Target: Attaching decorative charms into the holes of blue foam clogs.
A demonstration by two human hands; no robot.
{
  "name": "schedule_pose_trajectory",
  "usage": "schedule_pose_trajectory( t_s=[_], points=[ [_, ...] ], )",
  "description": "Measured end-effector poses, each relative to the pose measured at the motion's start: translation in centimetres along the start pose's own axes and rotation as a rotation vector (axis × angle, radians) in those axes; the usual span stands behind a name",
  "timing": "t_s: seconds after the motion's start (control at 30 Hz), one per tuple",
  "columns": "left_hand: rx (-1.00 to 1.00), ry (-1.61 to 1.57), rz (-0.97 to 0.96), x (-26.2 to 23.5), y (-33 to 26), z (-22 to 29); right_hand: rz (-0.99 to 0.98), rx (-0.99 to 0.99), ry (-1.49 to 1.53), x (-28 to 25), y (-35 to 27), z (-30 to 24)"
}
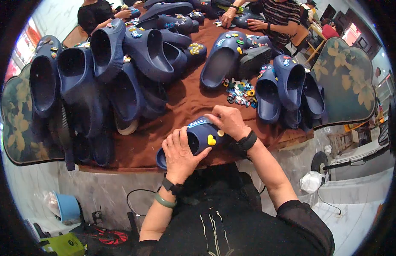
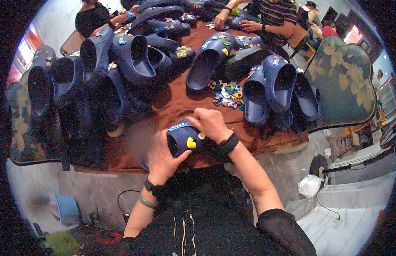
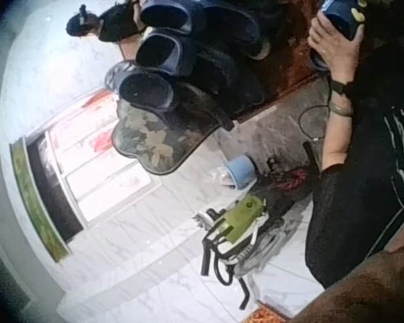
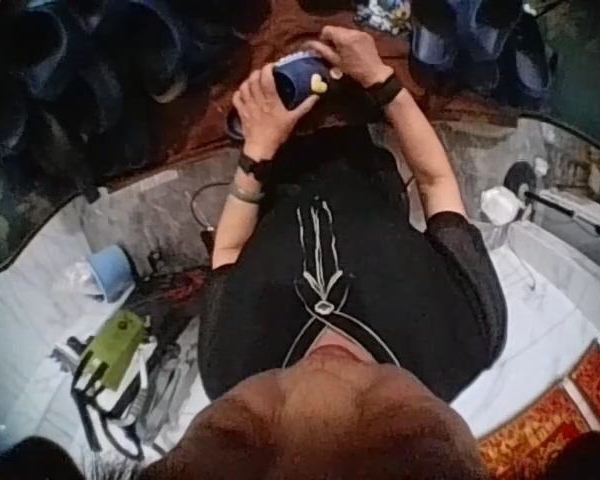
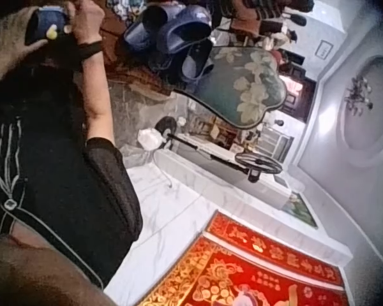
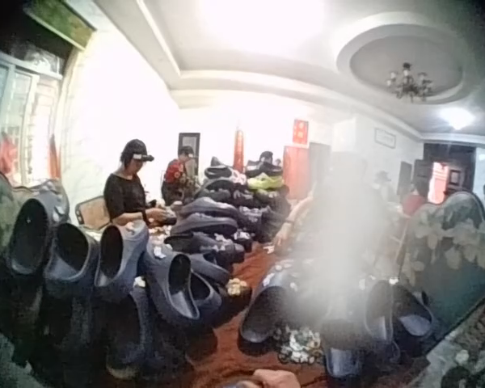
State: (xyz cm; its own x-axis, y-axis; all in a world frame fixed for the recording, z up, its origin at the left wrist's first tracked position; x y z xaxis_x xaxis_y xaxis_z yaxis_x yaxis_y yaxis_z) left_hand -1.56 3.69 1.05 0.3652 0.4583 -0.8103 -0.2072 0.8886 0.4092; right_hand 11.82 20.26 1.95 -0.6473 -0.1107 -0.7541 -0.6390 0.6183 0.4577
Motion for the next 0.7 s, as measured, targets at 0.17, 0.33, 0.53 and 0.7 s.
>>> schedule_pose_trajectory(
  t_s=[0.17,0.33,0.53,0.7],
  points=[
    [0.018,0.020,0.026,-0.1,0.0,0.3,0.100,0.331,-0.093,-2.4,1.2,6.2],
    [-0.009,0.038,0.034,0.1,0.1,0.5,-0.012,-0.077,-0.231,-2.8,0.0,8.5],
    [-0.042,-0.006,-0.014,0.2,0.1,0.3,-0.375,0.012,0.361,-2.7,-3.6,0.4],
    [-0.049,0.008,-0.043,-0.1,0.2,0.6,-0.181,0.096,0.289,-0.4,-5.5,0.7]
  ],
)
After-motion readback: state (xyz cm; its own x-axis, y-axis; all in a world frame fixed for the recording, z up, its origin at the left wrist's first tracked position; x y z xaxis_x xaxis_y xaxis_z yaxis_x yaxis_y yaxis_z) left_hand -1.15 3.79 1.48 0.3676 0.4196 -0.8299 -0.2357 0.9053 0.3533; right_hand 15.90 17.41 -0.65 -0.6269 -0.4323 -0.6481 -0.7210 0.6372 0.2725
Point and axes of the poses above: each hand's wrist, its own y-axis towards the middle knuckle, its own x-axis out of the palm, z = x × y, the point moved 2 cm from there along y, towards the middle knuckle, and after that the axes turned 4 degrees about x, right-handed, at the moved point
